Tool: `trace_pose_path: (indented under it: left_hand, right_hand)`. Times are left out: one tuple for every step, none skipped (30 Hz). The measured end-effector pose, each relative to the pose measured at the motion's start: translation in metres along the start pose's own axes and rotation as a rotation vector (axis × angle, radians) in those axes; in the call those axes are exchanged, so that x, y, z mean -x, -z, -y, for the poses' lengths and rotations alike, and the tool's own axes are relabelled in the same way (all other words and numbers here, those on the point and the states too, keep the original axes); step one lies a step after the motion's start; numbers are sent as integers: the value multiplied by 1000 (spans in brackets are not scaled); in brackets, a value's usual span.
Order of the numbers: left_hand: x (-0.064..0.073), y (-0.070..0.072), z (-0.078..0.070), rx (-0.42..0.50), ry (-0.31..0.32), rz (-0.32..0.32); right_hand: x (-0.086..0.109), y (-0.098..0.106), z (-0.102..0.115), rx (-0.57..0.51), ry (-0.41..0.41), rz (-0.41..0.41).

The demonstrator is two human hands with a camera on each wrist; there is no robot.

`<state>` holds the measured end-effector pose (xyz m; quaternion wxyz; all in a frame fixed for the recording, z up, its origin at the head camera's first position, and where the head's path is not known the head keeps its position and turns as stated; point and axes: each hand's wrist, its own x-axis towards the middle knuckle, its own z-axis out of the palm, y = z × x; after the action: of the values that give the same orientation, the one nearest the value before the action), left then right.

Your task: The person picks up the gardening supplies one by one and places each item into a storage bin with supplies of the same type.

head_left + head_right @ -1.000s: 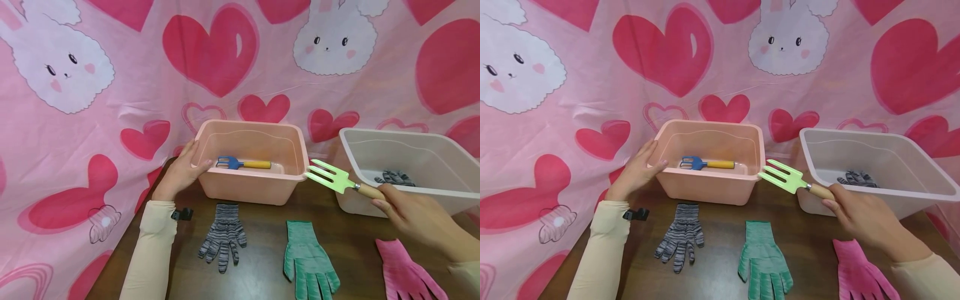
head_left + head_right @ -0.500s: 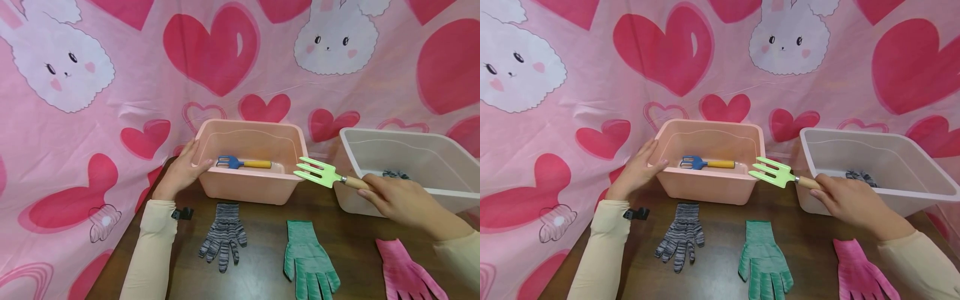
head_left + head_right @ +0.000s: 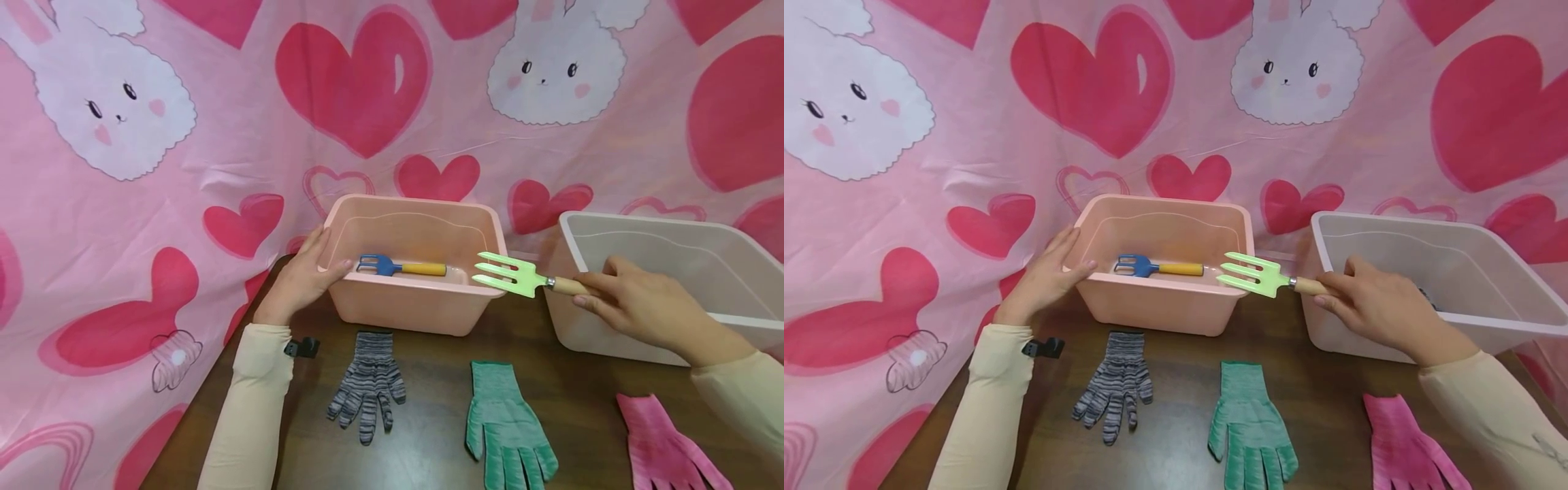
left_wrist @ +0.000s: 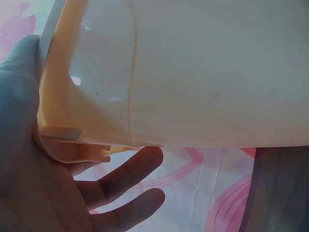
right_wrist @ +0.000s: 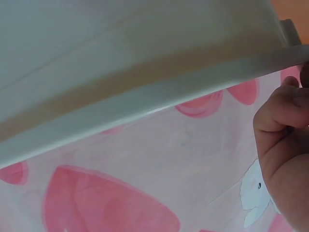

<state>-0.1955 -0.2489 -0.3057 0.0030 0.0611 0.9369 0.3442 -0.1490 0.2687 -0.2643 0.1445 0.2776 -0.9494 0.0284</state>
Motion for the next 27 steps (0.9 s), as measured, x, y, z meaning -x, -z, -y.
trace_pose_path:
  left_hand:
    - [0, 0, 0, 5, 0, -1]
    - [0, 0, 0, 8, 1, -2]
    - [0, 0, 0, 10, 2, -2]
    - [0, 0, 0, 10, 1, -2]
    - [0, 0, 0, 11, 0, -3]
    - [0, 0, 0, 11, -2, -5]
    - [0, 0, 0, 11, -6, -6]
    - [0, 0, 1, 11, -10, -7]
    - [0, -1, 1, 12, -14, -8]
    - [-1, -1, 1, 12, -19, -10]
    - [-1, -1, 0, 11, -21, -11]
    - [-2, -1, 0, 9, -23, -11]
    - [-2, -1, 0, 9, -23, -11]
    - [-2, -1, 0, 8, -22, -12]
    - [-2, -1, 0, 6, -21, -13]
    - [-2, 0, -1, 4, -19, -13]
    - [-2, 0, -1, 4, -17, -13]
    - [-2, 0, -1, 6, -16, -13]
    - [-2, 0, -1, 8, -15, -12]
    - [-1, 0, -1, 10, -15, -11]
    - [-1, 1, -1, 11, -16, -10]
    - [-1, 1, -1, 13, -15, -8]
    - [-1, 1, -1, 12, -17, -7]
    - [-1, 1, -1, 13, -17, -6]
    - [-1, 1, 0, 13, -17, -6]
    - [-1, 1, 0, 13, -19, -6]
    - [-1, 1, 0, 12, -20, -7]
  right_hand:
    - [-3, 0, 0, 0, 8, 0]
    - [-6, -1, 0, 3, 23, -8]
    - [-9, -1, 0, 6, 38, -15]
    - [-12, -2, 0, 9, 59, -27]
    - [-14, -2, 0, 14, 79, -39]
    - [-17, -3, 0, 21, 96, -46]
    - [-20, -4, 1, 24, 110, -53]
    - [-23, -4, 1, 26, 118, -54]
    - [-25, -4, 2, 26, 121, -48]
    - [-28, -5, 2, 26, 127, -45]
    - [-31, -5, 3, 27, 128, -40]
    - [-34, -5, 5, 26, 129, -33]
    - [-37, -5, 6, 24, 133, -29]
    - [-40, -5, 7, 21, 138, -25]
    - [-44, -6, 8, 15, 147, -23]
    - [-48, -6, 10, 11, 157, -25]
    - [-51, -6, 11, 5, 163, -23]
    - [-55, -7, 12, 0, 169, -21]
    - [-59, -8, 13, -3, 176, -21]
    - [-62, -8, 14, -5, 179, -16]
    - [-65, -8, 15, -7, 180, -12]
    - [-68, -8, 16, -6, 179, -7]
    - [-71, -8, 16, -8, 178, 0]
    - [-74, -8, 17, -10, 177, 7]
    - [-77, -7, 18, -11, 176, 16]
    - [-79, -7, 19, -14, 168, 33]
    - [-82, -6, 20, -16, 165, 44]
